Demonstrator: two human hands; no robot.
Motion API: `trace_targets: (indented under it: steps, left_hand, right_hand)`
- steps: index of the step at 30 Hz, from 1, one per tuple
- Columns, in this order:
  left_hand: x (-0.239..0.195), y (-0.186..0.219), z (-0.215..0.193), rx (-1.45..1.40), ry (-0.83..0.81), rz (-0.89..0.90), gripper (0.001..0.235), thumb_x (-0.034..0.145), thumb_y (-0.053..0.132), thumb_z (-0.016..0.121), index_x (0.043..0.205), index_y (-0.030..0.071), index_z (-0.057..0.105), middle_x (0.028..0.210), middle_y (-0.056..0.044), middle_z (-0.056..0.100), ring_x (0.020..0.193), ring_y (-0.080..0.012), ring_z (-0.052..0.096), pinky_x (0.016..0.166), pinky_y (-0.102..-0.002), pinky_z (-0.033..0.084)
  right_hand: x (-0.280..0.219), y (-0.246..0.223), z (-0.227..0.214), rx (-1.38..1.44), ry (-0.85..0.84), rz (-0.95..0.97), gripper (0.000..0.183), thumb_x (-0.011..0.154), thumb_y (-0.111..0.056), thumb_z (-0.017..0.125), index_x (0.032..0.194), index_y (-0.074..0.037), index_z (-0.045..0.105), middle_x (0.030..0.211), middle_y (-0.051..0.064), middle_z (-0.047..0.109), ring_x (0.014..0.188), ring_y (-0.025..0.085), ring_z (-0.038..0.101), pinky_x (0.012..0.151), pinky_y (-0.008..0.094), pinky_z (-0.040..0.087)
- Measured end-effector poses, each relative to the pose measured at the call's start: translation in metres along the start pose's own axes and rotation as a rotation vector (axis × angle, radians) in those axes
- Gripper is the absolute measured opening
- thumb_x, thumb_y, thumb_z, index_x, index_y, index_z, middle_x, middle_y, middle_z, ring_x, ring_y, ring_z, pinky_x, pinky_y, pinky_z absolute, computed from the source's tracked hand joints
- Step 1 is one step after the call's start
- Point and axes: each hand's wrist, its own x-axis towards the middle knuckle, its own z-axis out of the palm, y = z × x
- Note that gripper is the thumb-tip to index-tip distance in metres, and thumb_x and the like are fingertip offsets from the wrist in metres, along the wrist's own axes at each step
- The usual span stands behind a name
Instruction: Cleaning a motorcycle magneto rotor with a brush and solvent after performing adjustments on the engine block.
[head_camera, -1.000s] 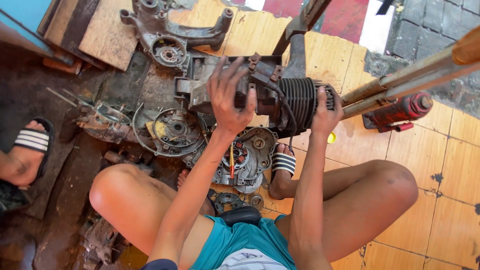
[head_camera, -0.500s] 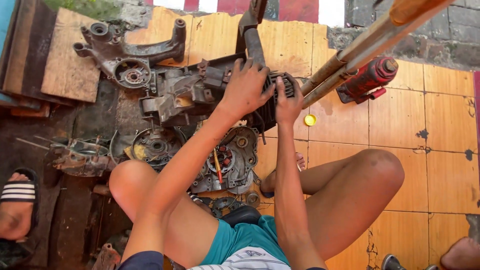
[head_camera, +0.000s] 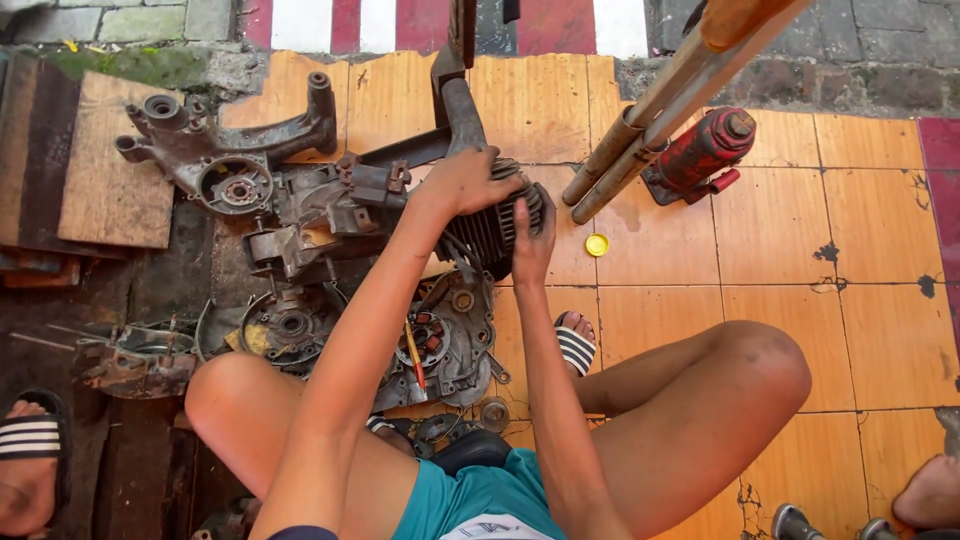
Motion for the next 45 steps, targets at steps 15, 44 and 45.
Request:
trace_targets:
  steps: [15,44,45]
  left_hand:
    - [-0.010,0.003,-0.021,-0.106,-0.140,-0.056,0.102,0.076,0.081,0.056,0.148,0.010,0.048,0.146,-0.019,0.055,0.138,-0.0358,0.050,0.116,-0.055,0.038]
    - [-0.004,-0.007,0.002,-0.132,0.039,0.096,0.091,0.087,0.082,0.046,0.142,0.010,0.054,0.133,-0.020,0.065,0.127,-0.0398,0.060,0.106,-0.057,0.046]
    - [-0.003,-0.006,-0.002,-0.125,0.044,0.083,0.092,0.087,0.082,0.048,0.142,0.008,0.054,0.134,-0.022,0.064,0.127,-0.0413,0.059,0.108,-0.058,0.045]
  right_hand:
    - [-0.025,0.004,-0.001,0.178,-0.025,0.163,0.070,0.090,-0.057,0.080,0.136,-0.010,0.057,0.112,0.009,0.061,0.104,0.017,0.054,0.091,0.038,0.050]
    - [-0.010,0.021,0.007,0.236,0.177,0.171,0.052,0.085,-0.050,0.087,0.110,-0.009,0.064,0.088,0.010,0.061,0.085,0.015,0.059,0.066,0.035,0.055]
    - [-0.008,0.026,0.007,0.194,0.169,0.157,0.060,0.084,-0.053,0.089,0.115,-0.008,0.063,0.093,0.014,0.061,0.089,0.017,0.057,0.071,0.038,0.055]
